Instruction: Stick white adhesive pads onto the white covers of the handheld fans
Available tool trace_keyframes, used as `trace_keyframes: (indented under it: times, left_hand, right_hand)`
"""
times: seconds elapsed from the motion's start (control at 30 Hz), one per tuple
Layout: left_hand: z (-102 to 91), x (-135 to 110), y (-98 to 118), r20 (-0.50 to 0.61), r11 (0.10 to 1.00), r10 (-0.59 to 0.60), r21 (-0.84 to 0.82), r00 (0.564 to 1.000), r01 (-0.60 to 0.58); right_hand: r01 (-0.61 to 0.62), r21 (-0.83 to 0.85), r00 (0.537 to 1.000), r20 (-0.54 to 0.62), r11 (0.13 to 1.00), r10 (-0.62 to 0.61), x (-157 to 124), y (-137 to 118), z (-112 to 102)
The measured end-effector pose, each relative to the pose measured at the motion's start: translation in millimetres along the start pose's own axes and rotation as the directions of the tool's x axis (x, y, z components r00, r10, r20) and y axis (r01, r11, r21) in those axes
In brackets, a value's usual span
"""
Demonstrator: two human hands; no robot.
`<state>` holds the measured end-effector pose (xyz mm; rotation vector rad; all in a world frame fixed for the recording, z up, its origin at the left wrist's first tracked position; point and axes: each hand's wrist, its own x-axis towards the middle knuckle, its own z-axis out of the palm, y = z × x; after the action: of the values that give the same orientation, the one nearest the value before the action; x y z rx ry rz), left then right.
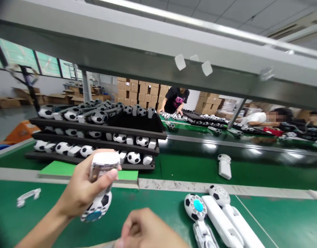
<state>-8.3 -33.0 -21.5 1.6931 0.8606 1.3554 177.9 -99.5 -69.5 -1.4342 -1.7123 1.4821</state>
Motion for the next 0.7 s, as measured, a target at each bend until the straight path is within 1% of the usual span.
trace_keyframes:
  times: [0.03, 0.07, 0.1, 0.13, 0.17, 0.2, 0.27, 0.3, 0.33, 0.4, 0.53, 0.7]
  left_hand:
    - [-1.9, 0.0, -2.1, 0.045, 0.997, 0.066, 0.037, 0.997, -0.067]
    - [-3.4, 0.0, -4.1, 0.096, 0.984, 0.149, 0.082, 0.984, -0.157]
    - [-4.5, -0.3, -6.0, 0.147, 0.954, 0.249, 0.13, 0.957, -0.268]
    - [-4.8, -0.7, -7.7, 0.204, 0.906, 0.351, 0.174, 0.914, -0.387]
    - [-4.6, -1.3, -9.0, 0.257, 0.845, 0.441, 0.205, 0.86, -0.494]
    - [-3.7, -2.0, -9.9, 0.302, 0.787, 0.506, 0.222, 0.808, -0.576]
    - [-0.9, -3.3, -10.7, 0.387, 0.713, 0.564, 0.217, 0.729, -0.667]
    - [0.5, -3.7, -10.7, 0.417, 0.69, 0.576, 0.212, 0.703, -0.692]
    - [1.7, -3.9, -10.4, 0.443, 0.672, 0.577, 0.219, 0.686, -0.707]
    - [2.9, -3.6, -9.8, 0.47, 0.642, 0.579, 0.24, 0.666, -0.728]
    - [0.9, -3.2, -9.9, 0.473, 0.623, 0.572, 0.28, 0.67, -0.73]
    - [-2.3, -3.6, -10.5, 0.486, 0.605, 0.575, 0.289, 0.658, -0.742]
  right_hand:
    - [-0.003, 0.106, 1.0, 0.013, 0.994, 0.001, -2.9, -8.4, -6.2]
    - [0.004, 0.223, 1.0, 0.01, 0.975, -0.006, -7.1, -18.1, -11.8]
    - [0.024, 0.341, 1.0, -0.011, 0.94, -0.022, -12.4, -28.5, -16.6]
    - [0.061, 0.447, 0.998, -0.046, 0.892, -0.045, -18.1, -38.9, -20.5]
    - [0.107, 0.527, 0.994, -0.087, 0.843, -0.072, -23.5, -48.5, -23.3]
    - [0.153, 0.576, 0.987, -0.124, 0.803, -0.099, -28.1, -56.7, -25.0]
    - [0.205, 0.6, 0.977, -0.171, 0.773, -0.127, -33.4, -67.7, -25.5]
    - [0.209, 0.6, 0.976, -0.176, 0.772, -0.128, -34.3, -70.7, -24.8]
    - [0.205, 0.597, 0.976, -0.179, 0.775, -0.12, -34.4, -72.3, -23.9]
    - [0.192, 0.588, 0.975, -0.203, 0.786, -0.087, -33.4, -73.5, -22.1]
    - [0.18, 0.59, 0.964, -0.263, 0.787, -0.024, -33.2, -75.1, -20.0]
    - [0.187, 0.609, 0.962, -0.272, 0.771, -0.018, -34.3, -78.6, -17.8]
